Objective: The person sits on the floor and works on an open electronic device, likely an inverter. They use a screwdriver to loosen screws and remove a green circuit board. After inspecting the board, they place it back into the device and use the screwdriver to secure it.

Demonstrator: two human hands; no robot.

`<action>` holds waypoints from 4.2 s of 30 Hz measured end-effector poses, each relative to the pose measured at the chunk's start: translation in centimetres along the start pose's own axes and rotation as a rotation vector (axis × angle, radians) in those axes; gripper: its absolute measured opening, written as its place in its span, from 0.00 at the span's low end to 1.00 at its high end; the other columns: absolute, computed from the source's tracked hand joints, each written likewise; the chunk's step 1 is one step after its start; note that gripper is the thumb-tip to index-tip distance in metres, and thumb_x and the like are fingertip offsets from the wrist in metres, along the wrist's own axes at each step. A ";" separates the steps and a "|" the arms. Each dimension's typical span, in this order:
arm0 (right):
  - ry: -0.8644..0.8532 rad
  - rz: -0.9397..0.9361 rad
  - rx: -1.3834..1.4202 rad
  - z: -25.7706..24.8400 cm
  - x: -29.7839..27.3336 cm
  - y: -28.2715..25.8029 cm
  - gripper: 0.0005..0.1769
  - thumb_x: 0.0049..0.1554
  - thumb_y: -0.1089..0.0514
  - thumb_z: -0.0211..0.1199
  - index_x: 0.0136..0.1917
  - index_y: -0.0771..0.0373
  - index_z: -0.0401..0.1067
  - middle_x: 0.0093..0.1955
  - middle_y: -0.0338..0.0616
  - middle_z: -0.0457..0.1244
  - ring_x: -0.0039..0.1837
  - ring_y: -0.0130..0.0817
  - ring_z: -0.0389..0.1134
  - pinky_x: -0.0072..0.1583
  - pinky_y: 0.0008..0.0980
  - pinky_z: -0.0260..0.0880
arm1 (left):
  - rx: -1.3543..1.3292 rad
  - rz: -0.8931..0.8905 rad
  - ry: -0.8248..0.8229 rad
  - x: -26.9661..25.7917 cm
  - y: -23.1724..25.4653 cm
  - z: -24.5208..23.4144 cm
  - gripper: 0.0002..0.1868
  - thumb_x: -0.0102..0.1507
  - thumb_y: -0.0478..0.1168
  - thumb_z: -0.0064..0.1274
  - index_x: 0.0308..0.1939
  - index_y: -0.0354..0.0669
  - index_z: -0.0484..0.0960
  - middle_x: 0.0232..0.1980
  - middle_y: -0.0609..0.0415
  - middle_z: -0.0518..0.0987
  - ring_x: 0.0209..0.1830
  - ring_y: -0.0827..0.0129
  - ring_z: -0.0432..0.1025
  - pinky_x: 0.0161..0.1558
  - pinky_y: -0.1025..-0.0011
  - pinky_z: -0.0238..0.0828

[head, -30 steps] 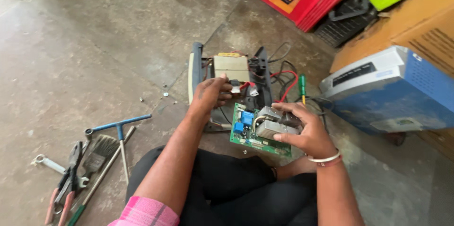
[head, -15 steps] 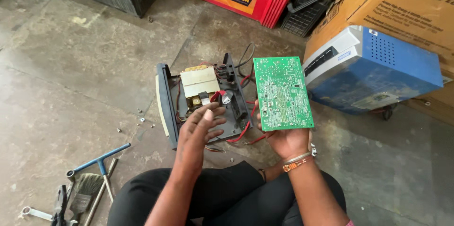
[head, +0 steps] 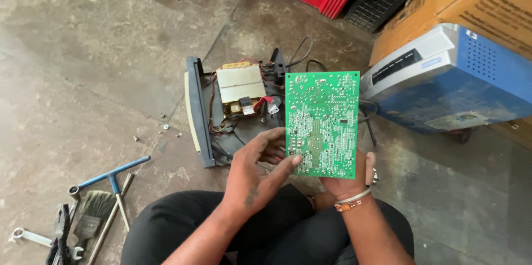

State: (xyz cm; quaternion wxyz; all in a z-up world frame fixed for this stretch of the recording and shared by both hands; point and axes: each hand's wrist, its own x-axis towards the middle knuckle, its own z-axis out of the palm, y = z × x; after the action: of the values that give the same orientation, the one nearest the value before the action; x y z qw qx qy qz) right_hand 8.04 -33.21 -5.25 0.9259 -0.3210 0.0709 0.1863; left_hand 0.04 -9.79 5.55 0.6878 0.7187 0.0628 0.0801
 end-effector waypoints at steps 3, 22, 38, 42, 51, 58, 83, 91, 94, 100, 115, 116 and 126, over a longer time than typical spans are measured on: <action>0.096 0.021 0.059 -2.9 0.4 1.3 0.62 0.56 0.15 0.20 0.76 0.64 0.60 0.72 0.54 0.61 0.71 0.52 0.61 0.72 0.56 0.56 | -0.090 -0.081 0.004 0.2 0.1 -0.6 0.26 0.56 0.40 0.67 0.57 0.35 0.81 0.39 0.54 0.85 0.37 0.76 0.76 0.42 0.76 0.77; -0.094 0.172 0.019 -1.9 1.2 1.6 0.29 0.66 0.46 0.45 0.66 0.72 0.69 0.61 0.57 0.68 0.60 0.50 0.70 0.64 0.49 0.69 | -0.085 -0.048 0.040 -0.1 -0.4 -0.4 0.20 0.59 0.38 0.64 0.53 0.36 0.80 0.38 0.58 0.84 0.36 0.80 0.75 0.40 0.78 0.75; -0.087 0.124 -0.116 1.4 0.2 1.7 0.27 0.69 0.49 0.44 0.69 0.71 0.66 0.63 0.56 0.67 0.62 0.47 0.70 0.64 0.47 0.69 | 0.008 -0.135 0.044 0.1 0.4 -0.6 0.20 0.56 0.40 0.67 0.47 0.37 0.79 0.34 0.57 0.83 0.31 0.80 0.74 0.35 0.78 0.74; -0.095 0.115 -0.105 1.9 0.1 1.6 0.25 0.69 0.48 0.46 0.69 0.68 0.67 0.63 0.53 0.67 0.61 0.45 0.70 0.64 0.45 0.70 | 0.012 -0.149 0.043 0.2 0.4 -0.4 0.21 0.55 0.40 0.68 0.48 0.36 0.78 0.34 0.56 0.83 0.31 0.79 0.75 0.35 0.78 0.76; -0.074 0.106 -0.183 3.4 -0.2 1.0 0.26 0.69 0.48 0.48 0.69 0.69 0.67 0.63 0.52 0.67 0.62 0.41 0.70 0.63 0.41 0.70 | -0.007 -0.130 0.014 0.4 0.3 -0.4 0.21 0.55 0.40 0.68 0.47 0.34 0.79 0.34 0.55 0.84 0.32 0.79 0.77 0.36 0.78 0.78; -0.102 0.134 -0.151 3.4 -0.3 0.7 0.26 0.68 0.48 0.48 0.69 0.69 0.67 0.64 0.52 0.67 0.62 0.41 0.70 0.64 0.41 0.70 | 0.041 -0.135 0.017 0.5 0.1 -0.4 0.19 0.55 0.39 0.70 0.42 0.34 0.79 0.31 0.55 0.84 0.28 0.80 0.77 0.32 0.79 0.78; -0.280 -0.100 -0.564 7.3 -1.1 1.1 0.20 0.68 0.58 0.49 0.69 0.72 0.67 0.61 0.48 0.67 0.57 0.32 0.70 0.57 0.31 0.72 | 0.327 -0.021 0.186 0.1 -0.6 0.4 0.24 0.49 0.42 0.72 0.41 0.34 0.79 0.28 0.55 0.81 0.25 0.78 0.75 0.33 0.77 0.77; -0.218 -0.020 -0.507 6.3 -0.7 1.2 0.20 0.67 0.55 0.50 0.67 0.69 0.67 0.61 0.49 0.67 0.58 0.33 0.70 0.58 0.33 0.73 | 0.170 -0.131 0.051 0.7 -0.7 -0.8 0.21 0.52 0.43 0.71 0.38 0.36 0.77 0.28 0.56 0.82 0.26 0.81 0.76 0.31 0.78 0.78; -0.150 0.036 -0.404 5.4 -0.5 1.4 0.21 0.68 0.53 0.49 0.67 0.69 0.68 0.59 0.49 0.67 0.57 0.33 0.71 0.57 0.32 0.73 | 0.187 -0.153 0.044 0.7 -0.8 -0.9 0.21 0.52 0.43 0.72 0.38 0.36 0.78 0.28 0.56 0.82 0.25 0.81 0.76 0.31 0.79 0.78; -0.239 -0.014 -0.491 5.7 -0.5 1.3 0.20 0.68 0.56 0.50 0.68 0.69 0.67 0.60 0.49 0.67 0.57 0.32 0.70 0.57 0.32 0.73 | 0.199 -0.140 0.041 0.9 -0.9 -0.8 0.21 0.52 0.44 0.72 0.37 0.36 0.78 0.28 0.55 0.83 0.26 0.80 0.76 0.31 0.79 0.78; -0.276 0.021 -0.427 7.0 -1.0 0.6 0.21 0.67 0.57 0.49 0.70 0.69 0.65 0.62 0.48 0.66 0.59 0.31 0.70 0.58 0.31 0.72 | 0.328 -0.078 0.050 0.7 -0.6 -0.7 0.24 0.49 0.47 0.74 0.35 0.37 0.76 0.26 0.56 0.82 0.23 0.78 0.77 0.30 0.78 0.78; -0.263 0.047 -0.377 7.0 -1.0 0.6 0.21 0.68 0.57 0.49 0.70 0.68 0.65 0.61 0.48 0.66 0.59 0.32 0.70 0.58 0.31 0.72 | 0.357 -0.047 0.057 0.7 -0.6 -0.7 0.24 0.49 0.47 0.74 0.35 0.37 0.76 0.26 0.56 0.81 0.23 0.77 0.77 0.30 0.77 0.78; -0.090 0.185 -0.238 7.0 -0.5 1.7 0.24 0.65 0.49 0.47 0.67 0.65 0.66 0.60 0.47 0.67 0.57 0.35 0.71 0.57 0.36 0.73 | 0.347 -0.050 0.011 0.7 0.0 -1.4 0.21 0.53 0.47 0.69 0.39 0.36 0.78 0.28 0.53 0.82 0.25 0.72 0.78 0.32 0.73 0.77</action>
State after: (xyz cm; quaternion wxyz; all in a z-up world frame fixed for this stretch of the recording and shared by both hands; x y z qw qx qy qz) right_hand 6.96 -27.82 -0.58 0.8622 -0.4121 0.0363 0.2921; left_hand 0.44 -8.30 5.59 0.5547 0.8245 0.0973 0.0549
